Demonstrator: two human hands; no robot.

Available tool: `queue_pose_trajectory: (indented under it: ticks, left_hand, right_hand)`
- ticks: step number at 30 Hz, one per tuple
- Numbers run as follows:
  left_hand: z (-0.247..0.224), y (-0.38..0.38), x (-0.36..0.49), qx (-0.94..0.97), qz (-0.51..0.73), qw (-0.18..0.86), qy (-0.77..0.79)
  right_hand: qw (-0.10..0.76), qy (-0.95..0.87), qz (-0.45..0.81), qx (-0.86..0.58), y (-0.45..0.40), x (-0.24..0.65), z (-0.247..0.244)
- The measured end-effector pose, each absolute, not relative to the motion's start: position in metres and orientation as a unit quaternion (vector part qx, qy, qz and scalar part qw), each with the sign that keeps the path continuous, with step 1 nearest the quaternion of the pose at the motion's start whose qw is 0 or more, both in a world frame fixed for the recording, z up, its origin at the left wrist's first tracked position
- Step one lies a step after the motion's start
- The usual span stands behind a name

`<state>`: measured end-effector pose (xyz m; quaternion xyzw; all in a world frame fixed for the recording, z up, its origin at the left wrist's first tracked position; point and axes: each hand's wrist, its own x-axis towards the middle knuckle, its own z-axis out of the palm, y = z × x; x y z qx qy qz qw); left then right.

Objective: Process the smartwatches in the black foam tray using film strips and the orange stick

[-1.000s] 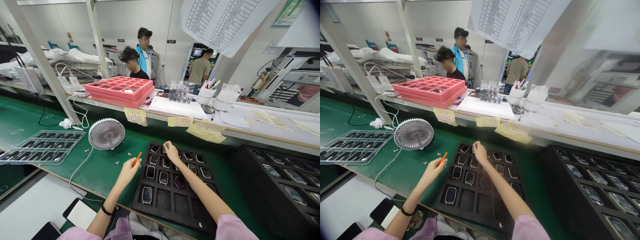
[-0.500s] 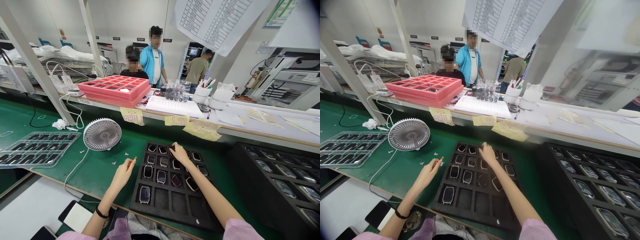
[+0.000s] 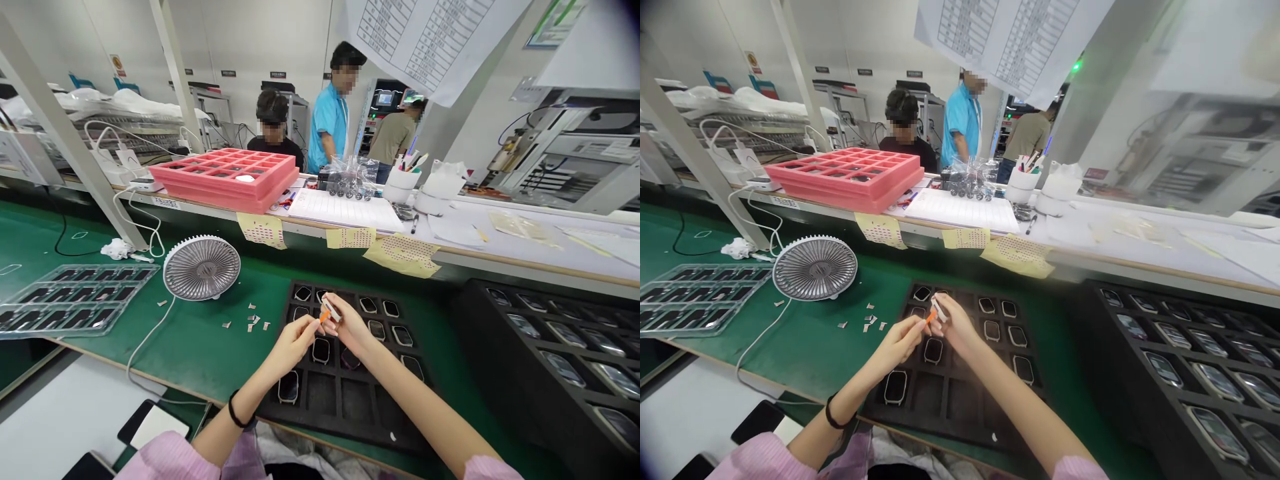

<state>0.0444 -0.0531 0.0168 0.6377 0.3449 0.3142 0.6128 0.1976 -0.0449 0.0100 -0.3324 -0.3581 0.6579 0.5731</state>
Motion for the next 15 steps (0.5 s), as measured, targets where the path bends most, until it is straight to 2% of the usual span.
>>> queue_pose_trajectory:
  ticks: [15]
  left_hand:
    - [0.0194, -0.0549, 0.0428, 0.634, 0.313, 0.612, 0.354]
  right_hand:
    - [0.604, -0.309, 0.663, -0.317, -0.0556, 0.185, 0.0192]
